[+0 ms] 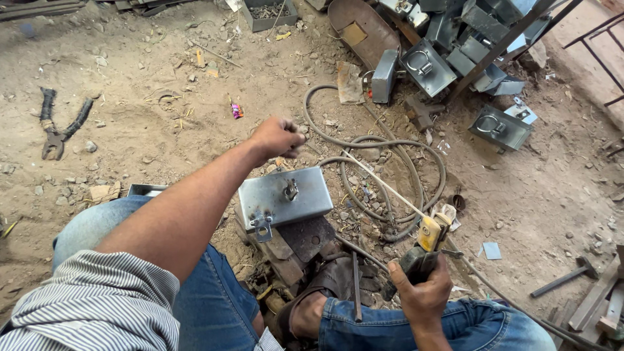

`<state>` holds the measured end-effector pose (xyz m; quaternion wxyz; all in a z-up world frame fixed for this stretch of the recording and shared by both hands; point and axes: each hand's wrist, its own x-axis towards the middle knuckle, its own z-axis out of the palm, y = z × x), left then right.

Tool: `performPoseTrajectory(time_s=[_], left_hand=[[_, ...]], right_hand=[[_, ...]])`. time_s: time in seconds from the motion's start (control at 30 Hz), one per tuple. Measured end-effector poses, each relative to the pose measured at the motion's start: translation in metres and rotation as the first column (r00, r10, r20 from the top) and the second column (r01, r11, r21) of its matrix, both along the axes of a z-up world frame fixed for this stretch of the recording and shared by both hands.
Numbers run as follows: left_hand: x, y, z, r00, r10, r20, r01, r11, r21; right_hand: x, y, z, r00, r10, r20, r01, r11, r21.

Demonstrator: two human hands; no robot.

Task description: The person welds a small metal enclosure using a welding rod, then hammers a handle onto the side of the box.

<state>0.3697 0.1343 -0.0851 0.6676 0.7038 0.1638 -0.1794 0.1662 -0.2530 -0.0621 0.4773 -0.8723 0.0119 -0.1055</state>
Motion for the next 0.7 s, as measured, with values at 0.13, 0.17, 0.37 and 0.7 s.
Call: performPoseTrajectory(time_s=[0.13, 0.17, 0.37, 0.7], left_hand=[[-0.004, 0.002, 0.003, 0.999, 0.032, 0.000, -0.031, 0.990, 0.135], [-0.004, 0.003, 0.004, 0.999, 0.022, 0.029, -0.025, 0.993, 0.118], [-0.001, 0.002, 0.004, 0.996, 0.078, 0.038, -0.075, 0.994, -0.074], [-0.011, -0.008, 0.018, 0.987, -0.153, 0.048, 0.151, 0.988, 0.042]], right_hand=[[-0.002, -0.002, -0.001, 0.999, 0.023, 0.027, -0.023, 0.999, 0.031], [-0.001, -0.001, -0.001, 1.000, 0.005, 0.022, -0.005, 1.000, 0.010], [-0.001, -0.002, 0.000, 0.998, 0.047, 0.046, -0.051, 0.995, 0.091], [-0.001, -0.003, 0.003, 1.000, 0.011, 0.005, -0.011, 1.000, 0.006]])
